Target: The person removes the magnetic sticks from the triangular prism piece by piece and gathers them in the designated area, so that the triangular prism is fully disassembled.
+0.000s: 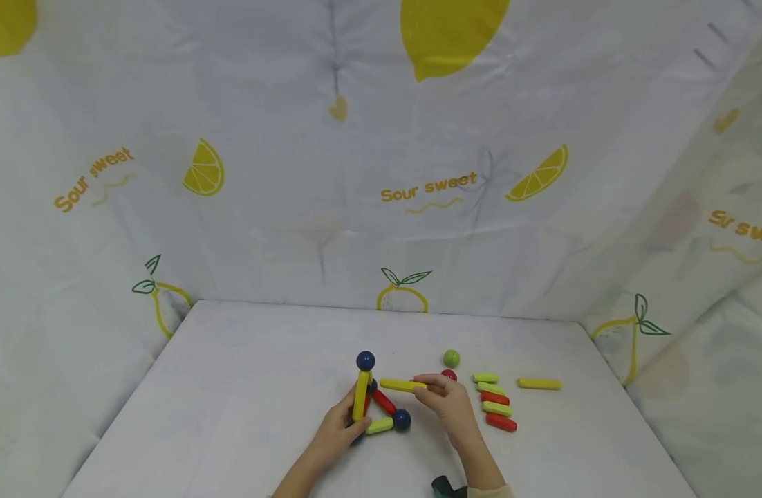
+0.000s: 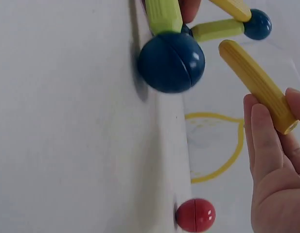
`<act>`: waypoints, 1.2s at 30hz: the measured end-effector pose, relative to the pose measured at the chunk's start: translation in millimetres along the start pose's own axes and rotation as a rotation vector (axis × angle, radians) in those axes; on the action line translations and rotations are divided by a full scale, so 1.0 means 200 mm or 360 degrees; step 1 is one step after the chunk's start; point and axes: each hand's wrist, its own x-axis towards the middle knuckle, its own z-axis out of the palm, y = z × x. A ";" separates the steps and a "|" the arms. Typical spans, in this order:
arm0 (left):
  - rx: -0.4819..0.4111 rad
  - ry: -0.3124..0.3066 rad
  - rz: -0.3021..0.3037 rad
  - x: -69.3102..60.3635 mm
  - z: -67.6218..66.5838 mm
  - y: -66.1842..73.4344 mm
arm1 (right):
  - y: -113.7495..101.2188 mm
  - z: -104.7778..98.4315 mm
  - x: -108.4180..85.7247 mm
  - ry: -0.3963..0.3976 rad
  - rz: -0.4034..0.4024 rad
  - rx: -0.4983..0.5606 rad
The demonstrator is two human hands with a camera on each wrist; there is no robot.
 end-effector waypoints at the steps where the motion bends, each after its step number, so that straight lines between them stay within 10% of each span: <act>1: 0.0003 0.0002 -0.0008 0.00 0.00 0.00 | 0.00 -0.02 0.00 0.0010 0.0014 0.0028; 14: -0.0013 0.0001 -0.0006 0.00 0.00 -0.01 | 0.07 -0.55 -0.07 0.0283 0.0189 0.0162; 25: -0.0003 0.0012 -0.0041 0.00 0.00 0.00 | 0.21 -0.99 -0.06 0.0482 0.0199 0.0697; 36: -0.0017 0.0018 -0.0047 0.00 0.00 0.00 | 0.33 -1.12 0.08 0.0768 0.0469 0.0477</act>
